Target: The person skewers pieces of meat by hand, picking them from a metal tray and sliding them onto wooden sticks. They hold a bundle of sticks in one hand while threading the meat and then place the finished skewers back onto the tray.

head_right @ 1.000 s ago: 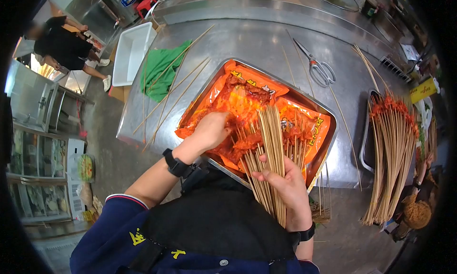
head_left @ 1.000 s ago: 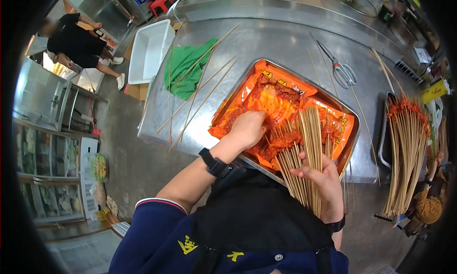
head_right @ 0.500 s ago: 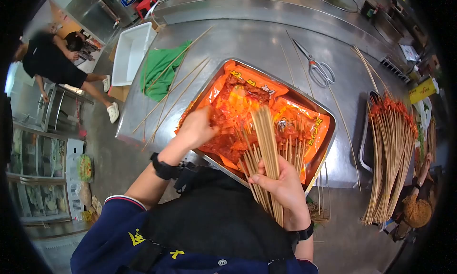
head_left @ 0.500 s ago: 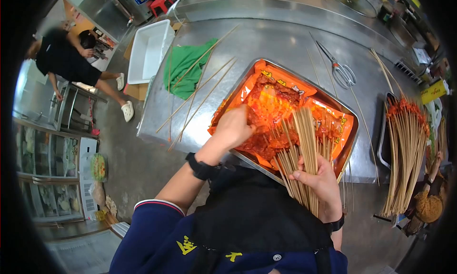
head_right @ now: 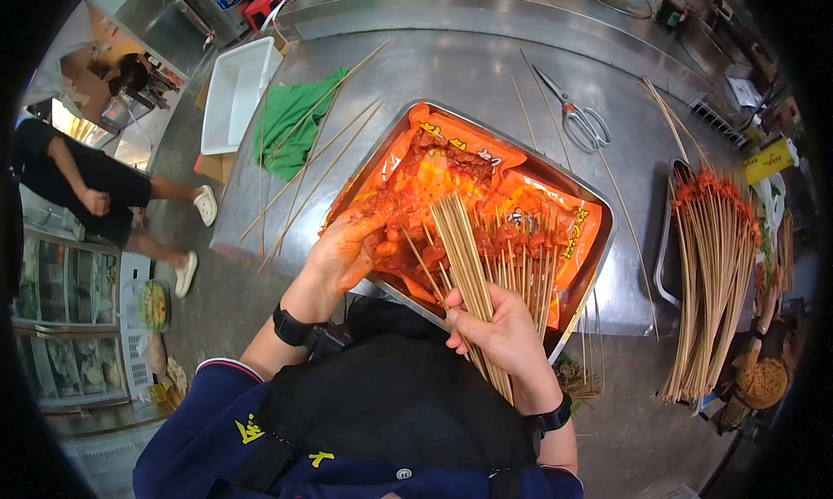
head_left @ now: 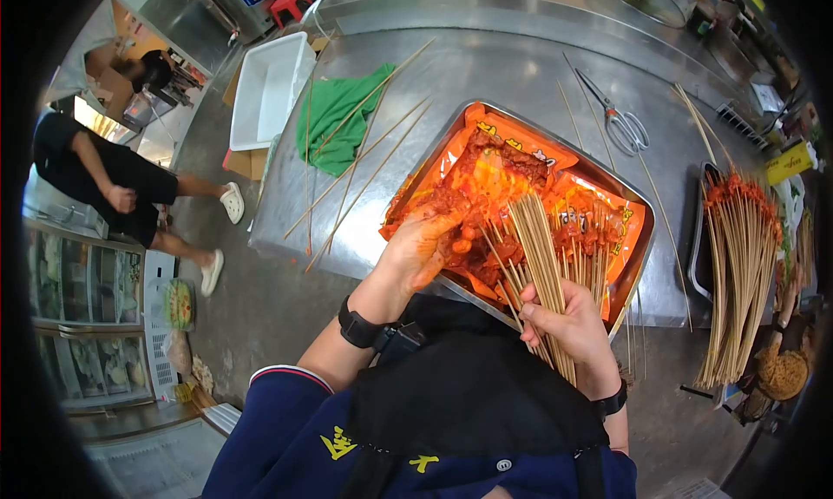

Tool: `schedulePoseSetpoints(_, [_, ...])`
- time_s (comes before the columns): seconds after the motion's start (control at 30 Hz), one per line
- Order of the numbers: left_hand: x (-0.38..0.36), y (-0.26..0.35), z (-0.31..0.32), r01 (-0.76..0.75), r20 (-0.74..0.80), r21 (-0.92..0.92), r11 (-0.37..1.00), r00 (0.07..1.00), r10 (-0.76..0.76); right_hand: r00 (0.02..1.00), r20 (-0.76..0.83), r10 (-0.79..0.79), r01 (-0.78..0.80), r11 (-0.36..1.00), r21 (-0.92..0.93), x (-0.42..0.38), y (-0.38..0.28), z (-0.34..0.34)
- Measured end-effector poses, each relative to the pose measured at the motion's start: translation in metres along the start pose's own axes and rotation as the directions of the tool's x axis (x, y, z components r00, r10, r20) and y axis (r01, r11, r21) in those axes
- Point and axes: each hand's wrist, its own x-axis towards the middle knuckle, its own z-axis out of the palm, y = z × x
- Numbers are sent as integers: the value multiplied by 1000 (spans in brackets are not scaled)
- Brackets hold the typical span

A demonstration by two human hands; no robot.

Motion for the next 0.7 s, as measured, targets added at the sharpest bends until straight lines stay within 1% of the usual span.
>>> schedulePoseSetpoints(0.07, [-2, 0, 3, -49, -20, -36, 998, 999, 48, 1000, 2, 0, 0, 1000, 2, 1, 1, 0])
schedulePoseSetpoints(0.2, [-2, 2, 3, -5, -30, -40, 999, 1000, 4, 1000, 0, -2, 2, 1000, -9, 0, 2, -1])
schedulePoseSetpoints(0.3, [-4, 3, 8, -15, 12, -10, 1000, 1000, 15, 1000, -1, -14, 14, 1000, 9, 1, 2, -1])
schedulePoseSetpoints(0.37, [-5, 1, 11, -80, 20, 50, 996, 997, 79, 1000, 1, -16, 16, 1000, 5, 1, 4, -2])
schedulePoseSetpoints(0.4, [-5, 1, 11, -78, 20, 52, 996, 997, 77, 1000, 3, -17, 17, 1000, 2, 1, 4, -2])
schedulePoseSetpoints(0.47, [-6, 0, 8, -19, 66, 28, 999, 998, 17, 1000, -7, -14, 14, 1000, 7, 1, 4, -2])
schedulePoseSetpoints(0.5, [-5, -2, 7, -19, 66, 28, 999, 998, 17, 1000, -16, -10, 10, 1000, 10, 1, 4, -2])
schedulePoseSetpoints(0.57, [-4, -9, 5, 47, 88, -75, 996, 995, -41, 999, -40, -20, 21, 1000, 15, 1, 2, 2])
schedulePoseSetpoints(0.6, [-6, -12, 6, 53, 93, -77, 996, 995, -46, 998, -62, -31, 33, 999, 22, 0, 2, 2])
schedulePoseSetpoints(0.67, [-10, -15, 6, 171, 116, 8, 985, 978, -171, 997, -69, -31, 32, 999, 9, 0, 2, 2])
schedulePoseSetpoints(0.7, [-12, -15, 14, 173, 115, 29, 985, 978, -175, 997, -68, -30, 29, 1000, -4, 1, 2, 2])
